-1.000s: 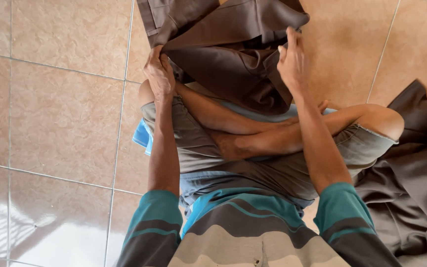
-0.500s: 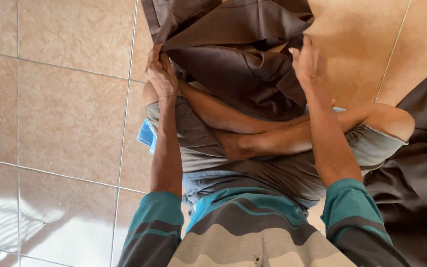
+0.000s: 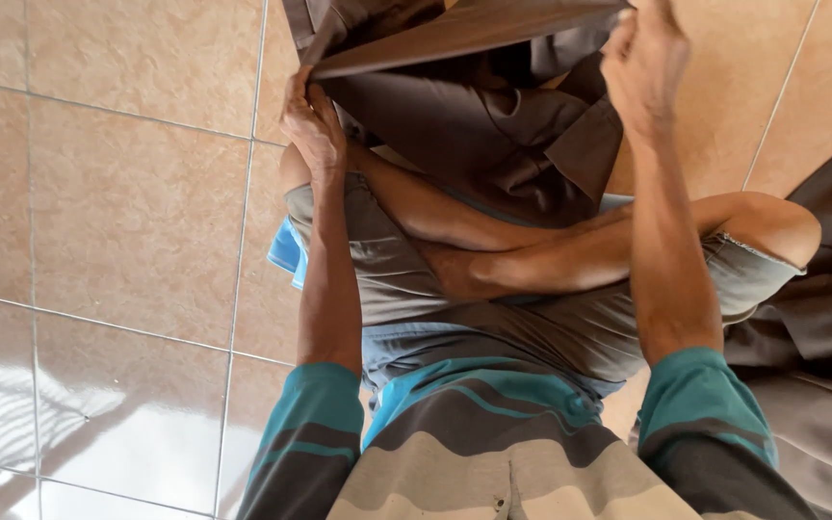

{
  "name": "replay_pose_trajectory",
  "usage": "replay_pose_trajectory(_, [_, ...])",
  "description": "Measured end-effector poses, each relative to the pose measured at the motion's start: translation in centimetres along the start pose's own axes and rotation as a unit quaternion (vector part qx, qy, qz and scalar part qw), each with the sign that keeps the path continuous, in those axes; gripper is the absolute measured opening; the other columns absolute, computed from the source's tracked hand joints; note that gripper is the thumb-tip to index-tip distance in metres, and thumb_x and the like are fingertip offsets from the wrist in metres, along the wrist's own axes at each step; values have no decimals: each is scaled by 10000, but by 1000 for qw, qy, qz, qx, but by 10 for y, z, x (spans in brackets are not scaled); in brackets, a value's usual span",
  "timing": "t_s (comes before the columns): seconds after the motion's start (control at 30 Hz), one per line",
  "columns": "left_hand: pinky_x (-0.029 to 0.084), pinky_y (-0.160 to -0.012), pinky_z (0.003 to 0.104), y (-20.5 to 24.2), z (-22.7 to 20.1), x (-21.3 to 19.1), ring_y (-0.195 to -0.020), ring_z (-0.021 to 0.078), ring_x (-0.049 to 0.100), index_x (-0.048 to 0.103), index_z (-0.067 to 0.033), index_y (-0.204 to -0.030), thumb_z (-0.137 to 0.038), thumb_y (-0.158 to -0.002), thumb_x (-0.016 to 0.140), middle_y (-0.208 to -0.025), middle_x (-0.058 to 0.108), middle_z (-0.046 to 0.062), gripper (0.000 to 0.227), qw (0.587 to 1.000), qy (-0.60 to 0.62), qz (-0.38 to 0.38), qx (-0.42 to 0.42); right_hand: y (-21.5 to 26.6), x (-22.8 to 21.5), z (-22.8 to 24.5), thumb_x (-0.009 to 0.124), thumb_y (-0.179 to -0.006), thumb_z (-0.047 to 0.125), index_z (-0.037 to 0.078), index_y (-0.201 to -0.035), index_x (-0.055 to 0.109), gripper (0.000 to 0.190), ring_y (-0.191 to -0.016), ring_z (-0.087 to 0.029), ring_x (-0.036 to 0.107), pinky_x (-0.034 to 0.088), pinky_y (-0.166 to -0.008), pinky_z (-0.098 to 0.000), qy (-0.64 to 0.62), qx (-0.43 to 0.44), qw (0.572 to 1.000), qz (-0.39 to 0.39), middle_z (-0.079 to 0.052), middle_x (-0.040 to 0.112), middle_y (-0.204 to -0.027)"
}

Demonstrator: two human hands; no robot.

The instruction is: A person sitting on the floor folds multiple pairs of brown trousers and stacks them.

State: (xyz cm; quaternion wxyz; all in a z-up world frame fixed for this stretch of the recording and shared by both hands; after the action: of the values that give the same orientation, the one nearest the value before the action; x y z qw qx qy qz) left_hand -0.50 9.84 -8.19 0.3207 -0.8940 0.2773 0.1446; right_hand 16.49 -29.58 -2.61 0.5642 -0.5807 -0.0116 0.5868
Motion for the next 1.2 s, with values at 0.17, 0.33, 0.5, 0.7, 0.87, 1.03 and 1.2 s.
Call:
replay_pose_trajectory(0.17, [590,-633,301,-4,12,2,-676,188,710,696,-36,-1118,55,-893,504,-894,783,110,309,1000,14,-14,-3,98,-1,41,659,-909,42,58,-899,638,28,-723,-265,576,492,-658,-373,50,-65,965,251,-101,651,-848])
replay_pose_trajectory(0.33, [602,-852,324,1,3,1,-887,254,771,677,-36,-1185,94,-905,490,-1068,784,111,362,998,63,1,3,149,30,96,663,-850,220,113,-860,703,115,-1119,-272,545,345,-1125,-465,69,-183,919,343,-77,609,-1011])
replay_pose_trajectory(0.5, [629,-714,275,4,25,-2,-754,184,790,700,-77,-1187,26,-920,546,-1028,825,75,324,997,50,-49,-31,114,19,144,653,-988,18,-13,-1201,674,216,-1146,-328,663,536,-1038,-424,-4,-192,949,251,-168,578,-1424])
replay_pose_trajectory(0.7, [627,-764,312,7,27,-2,-790,234,793,692,-70,-1176,20,-913,559,-1011,815,102,309,996,43,-64,-35,111,92,186,688,-1005,93,21,-1195,755,213,-1339,-347,577,480,-1121,-425,-125,-155,948,249,-157,498,-1544])
replay_pose_trajectory(0.87, [583,-660,289,3,14,-5,-659,165,709,706,-116,-1126,18,-903,563,-895,794,56,297,998,24,-48,-20,91,173,227,733,-981,76,80,-1269,742,288,-1539,-346,323,434,-1116,-518,-14,-93,985,147,-154,164,-1699])
replay_pose_trajectory(1.03, [564,-619,282,4,11,-9,-608,143,642,697,-87,-1113,19,-911,548,-843,758,50,273,997,51,-54,-31,107,216,203,750,-960,81,-18,-1113,733,183,-1517,-471,289,479,-1046,-707,131,-59,980,136,-243,65,-1700])
replay_pose_trajectory(1.2, [609,-747,281,2,14,-9,-758,185,750,713,-76,-1115,57,-882,555,-992,797,62,311,995,42,-69,-51,108,202,153,803,-720,130,-23,-911,784,246,-1155,-369,611,468,-953,-594,220,-39,950,217,-284,594,-1352])
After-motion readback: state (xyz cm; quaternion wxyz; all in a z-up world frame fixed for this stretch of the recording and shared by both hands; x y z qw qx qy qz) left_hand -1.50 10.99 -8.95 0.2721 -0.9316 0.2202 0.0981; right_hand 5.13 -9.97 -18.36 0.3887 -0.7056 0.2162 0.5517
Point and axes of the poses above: each hand's wrist, its own y-axis away from the middle knuckle, its own x-axis out of the palm, z = x × y, the point moved 10 cm from there along -y, towards the middle knuckle
